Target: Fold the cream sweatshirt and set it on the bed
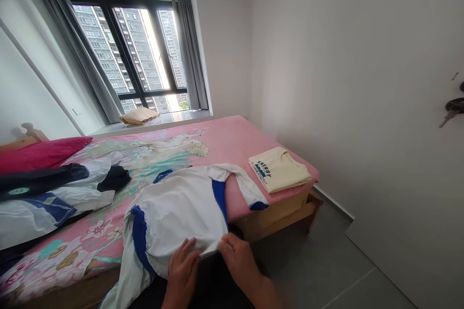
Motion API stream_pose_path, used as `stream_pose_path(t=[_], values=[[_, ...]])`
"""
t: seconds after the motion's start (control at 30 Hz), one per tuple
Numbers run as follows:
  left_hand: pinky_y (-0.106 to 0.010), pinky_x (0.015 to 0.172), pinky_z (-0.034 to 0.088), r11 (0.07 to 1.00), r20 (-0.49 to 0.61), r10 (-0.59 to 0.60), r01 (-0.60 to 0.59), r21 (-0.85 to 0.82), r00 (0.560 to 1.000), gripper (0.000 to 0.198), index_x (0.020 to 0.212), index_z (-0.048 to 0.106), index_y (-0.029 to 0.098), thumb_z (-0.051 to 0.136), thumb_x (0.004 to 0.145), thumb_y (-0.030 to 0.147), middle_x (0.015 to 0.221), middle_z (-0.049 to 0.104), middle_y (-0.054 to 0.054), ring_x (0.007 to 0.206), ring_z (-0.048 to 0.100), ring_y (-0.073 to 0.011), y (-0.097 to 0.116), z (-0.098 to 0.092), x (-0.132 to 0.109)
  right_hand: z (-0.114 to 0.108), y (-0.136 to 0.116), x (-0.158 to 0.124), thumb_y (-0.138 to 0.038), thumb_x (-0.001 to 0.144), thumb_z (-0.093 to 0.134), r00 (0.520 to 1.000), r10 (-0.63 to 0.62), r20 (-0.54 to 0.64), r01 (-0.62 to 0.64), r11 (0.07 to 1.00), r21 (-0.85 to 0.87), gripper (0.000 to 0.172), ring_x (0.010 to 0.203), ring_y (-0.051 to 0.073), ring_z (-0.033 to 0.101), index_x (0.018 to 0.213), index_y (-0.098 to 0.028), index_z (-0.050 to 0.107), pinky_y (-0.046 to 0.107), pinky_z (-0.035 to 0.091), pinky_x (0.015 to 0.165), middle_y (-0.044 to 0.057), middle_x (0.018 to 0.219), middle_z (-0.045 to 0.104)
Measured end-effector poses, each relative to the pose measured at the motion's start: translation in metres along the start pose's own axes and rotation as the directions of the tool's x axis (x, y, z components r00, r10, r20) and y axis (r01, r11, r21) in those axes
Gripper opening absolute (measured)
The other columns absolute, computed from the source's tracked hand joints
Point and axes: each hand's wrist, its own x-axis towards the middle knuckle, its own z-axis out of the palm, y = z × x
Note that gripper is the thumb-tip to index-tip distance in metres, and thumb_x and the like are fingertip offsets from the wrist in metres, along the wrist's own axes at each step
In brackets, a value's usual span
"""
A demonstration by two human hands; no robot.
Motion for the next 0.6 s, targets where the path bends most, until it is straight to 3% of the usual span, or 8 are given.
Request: stream_pose_path(t=[0.1, 0.2, 0.3, 0.4, 0.5, 0.6], values=[[-0.035, 0.089, 0.042, 0.988, 0.061, -0.065, 0.073, -0.138, 0.996, 0.03, 0.084, 0.061, 0.024, 0.039, 0.086, 0.044, 0.091, 0.066, -0.005, 0.093, 0.058, -0.0229, 0.029, -0.02, 0.01, -0.021, -0.007, 0.008, -0.043, 0.088, 0.048, 0.998, -0.014, -0.058, 0.011, 0.998, -0.056, 0.03, 0.066, 0.012, 0.05, 0.079, -0.018, 0.061, 0.021, 0.037, 0.063, -0.002, 0.068, 0.056], [-0.027, 0.067, 0.044, 0.989, 0.167, -0.081, 0.1, -0.111, 0.983, 0.025, 0.085, 0.058, 0.025, 0.044, 0.085, 0.045, 0.07, 0.061, 0.001, 0.069, 0.056, -0.018, 0.057, -0.032, 0.009, -0.034, -0.01, 0.014, -0.043, 0.088, 0.048, 0.995, -0.051, -0.09, 0.04, 0.993, -0.114, 0.029, 0.068, 0.014, 0.053, 0.08, -0.019, 0.062, 0.023, 0.038, 0.065, 0.0, 0.071, 0.06], [-0.027, 0.065, 0.043, 0.998, 0.302, -0.046, 0.032, 0.05, 0.952, 0.022, 0.094, 0.064, 0.027, 0.057, 0.076, 0.039, 0.071, 0.067, 0.002, 0.068, 0.061, -0.0199, 0.069, -0.035, 0.008, -0.034, -0.015, 0.008, -0.041, 0.088, 0.047, 0.984, -0.122, -0.133, 0.088, 0.968, -0.235, 0.027, 0.074, 0.018, 0.054, 0.082, -0.021, 0.063, 0.027, 0.04, 0.069, 0.003, 0.076, 0.061], [-0.029, 0.071, 0.045, 0.996, 0.334, -0.032, 0.002, 0.09, 0.942, 0.029, 0.097, 0.068, 0.029, 0.046, 0.083, 0.042, 0.083, 0.073, -0.002, 0.081, 0.066, -0.0235, 0.069, -0.038, 0.01, -0.02, -0.02, -0.01, -0.039, 0.087, 0.047, 0.968, -0.169, -0.184, 0.104, 0.942, -0.32, 0.024, 0.073, 0.019, 0.053, 0.08, -0.021, 0.062, 0.029, 0.04, 0.068, 0.004, 0.075, 0.059], [-0.031, 0.079, 0.047, 0.995, 0.234, -0.045, 0.023, 0.095, 0.971, 0.036, 0.105, 0.067, 0.028, 0.044, 0.084, 0.045, 0.097, 0.073, -0.004, 0.092, 0.066, -0.0253, 0.076, -0.04, 0.013, 0.005, -0.025, -0.031, -0.038, 0.084, 0.05, 0.995, -0.097, 0.033, 0.102, 0.979, -0.174, 0.021, 0.07, 0.018, 0.056, 0.076, -0.023, 0.062, 0.028, 0.042, 0.066, 0.003, 0.073, 0.06], [-0.031, 0.081, 0.048, 0.986, 0.237, 0.014, -0.053, 0.159, 0.971, 0.037, 0.111, 0.065, 0.028, 0.045, 0.083, 0.041, 0.101, 0.072, -0.005, 0.093, 0.066, -0.0255, 0.098, -0.04, 0.01, 0.027, -0.029, -0.044, -0.038, 0.085, 0.052, 0.969, 0.1, 0.224, -0.096, 0.995, -0.032, 0.018, 0.08, 0.018, 0.06, 0.093, -0.026, 0.064, 0.028, 0.046, 0.069, 0.002, 0.087, 0.064]])
